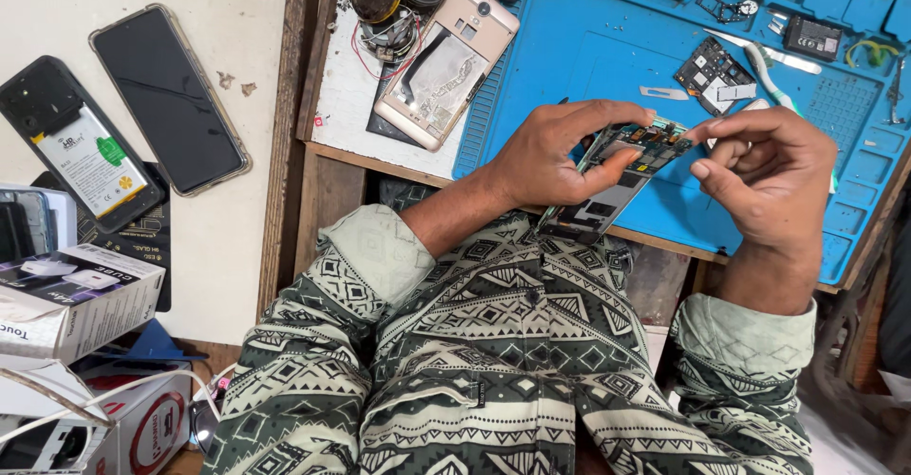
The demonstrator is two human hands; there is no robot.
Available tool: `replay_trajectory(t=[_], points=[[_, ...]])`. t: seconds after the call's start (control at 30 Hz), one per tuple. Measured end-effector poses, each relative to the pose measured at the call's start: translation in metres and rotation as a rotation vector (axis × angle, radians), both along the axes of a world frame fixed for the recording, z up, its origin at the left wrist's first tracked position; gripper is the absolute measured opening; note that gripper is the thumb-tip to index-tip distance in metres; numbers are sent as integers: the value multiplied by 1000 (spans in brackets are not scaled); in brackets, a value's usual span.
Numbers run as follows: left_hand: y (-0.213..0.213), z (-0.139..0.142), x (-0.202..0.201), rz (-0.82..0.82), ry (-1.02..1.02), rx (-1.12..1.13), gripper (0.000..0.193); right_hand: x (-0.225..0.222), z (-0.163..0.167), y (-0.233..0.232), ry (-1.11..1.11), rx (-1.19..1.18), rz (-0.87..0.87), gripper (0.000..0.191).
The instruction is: The person repairs a disassembled smartphone at a workbench, holding the phone chassis and motherboard while consulting a second phone, then uses a small tool to pry and adjust components on the board and reseat parts in the chassis.
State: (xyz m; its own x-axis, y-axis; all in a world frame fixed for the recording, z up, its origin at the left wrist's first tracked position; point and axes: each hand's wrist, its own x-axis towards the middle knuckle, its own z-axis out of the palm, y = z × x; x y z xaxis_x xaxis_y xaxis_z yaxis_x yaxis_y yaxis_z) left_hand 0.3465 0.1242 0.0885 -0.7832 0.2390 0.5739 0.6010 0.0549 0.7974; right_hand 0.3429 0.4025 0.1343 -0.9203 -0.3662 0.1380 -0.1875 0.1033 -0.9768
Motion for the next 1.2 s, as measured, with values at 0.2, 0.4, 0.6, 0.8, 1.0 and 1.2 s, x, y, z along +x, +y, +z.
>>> replay_trajectory(t=[0.2,0.4,0.6,0.8,1.0,1.2], points=[[0,2,-2,-41,-55,17,35,-4,9,-9,-92,-144,22,44],[-1,7,-3,-109,-40,15,33,-1,16,-6,7,161,-60,36],[0,8,-5,-138,-102,41,31,-7,32,25,171,600,-368,11],[-5,13,-6,-150,-170,7,31,-3,20,42,313,770,-350,18],[-3,15,-7,-141,-219,-1,31,-21,18,75,576,957,-583,11],[-3,15,-8,-119,-290,-43,32,-24,5,70,586,877,-454,17]])
